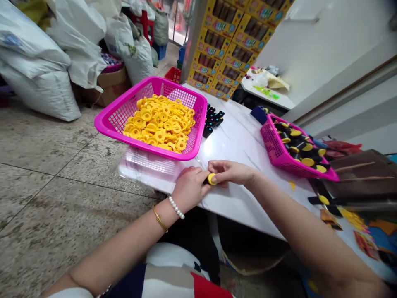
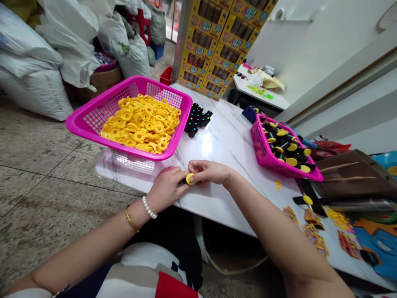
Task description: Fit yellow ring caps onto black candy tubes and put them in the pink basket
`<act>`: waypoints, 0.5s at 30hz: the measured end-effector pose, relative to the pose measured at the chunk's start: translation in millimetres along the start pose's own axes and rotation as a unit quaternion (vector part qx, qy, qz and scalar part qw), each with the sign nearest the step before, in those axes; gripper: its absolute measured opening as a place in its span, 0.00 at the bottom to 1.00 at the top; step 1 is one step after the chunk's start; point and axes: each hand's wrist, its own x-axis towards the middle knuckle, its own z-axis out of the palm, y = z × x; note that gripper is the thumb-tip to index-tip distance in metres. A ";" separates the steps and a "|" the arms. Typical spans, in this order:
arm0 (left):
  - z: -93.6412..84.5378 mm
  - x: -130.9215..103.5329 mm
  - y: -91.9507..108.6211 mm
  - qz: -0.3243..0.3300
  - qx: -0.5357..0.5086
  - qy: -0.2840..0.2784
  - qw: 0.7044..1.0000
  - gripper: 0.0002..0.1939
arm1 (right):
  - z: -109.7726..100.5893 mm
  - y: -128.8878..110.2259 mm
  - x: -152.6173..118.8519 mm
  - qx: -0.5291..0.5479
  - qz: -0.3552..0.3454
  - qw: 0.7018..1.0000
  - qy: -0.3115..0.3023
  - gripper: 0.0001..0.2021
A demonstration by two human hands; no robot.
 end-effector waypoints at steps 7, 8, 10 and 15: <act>-0.8 -1.1 3.1 -0.010 -0.013 -0.015 1.000 0.08 | -11.6 -10.7 0.2 -0.040 0.054 0.994 -0.083 0.18; -0.8 -1.1 3.2 -0.009 -0.014 -0.019 1.000 0.07 | -10.7 -14.4 1.3 -0.058 0.057 0.993 -0.085 0.17; -0.6 -0.6 2.6 -0.011 -0.018 -0.022 1.000 0.07 | -9.4 -21.5 4.6 -0.099 0.065 0.989 -0.090 0.16; -1.6 0.4 5.5 -0.026 -0.032 -0.021 0.999 0.06 | -5.5 -20.1 7.8 -0.079 0.079 0.991 -0.067 0.17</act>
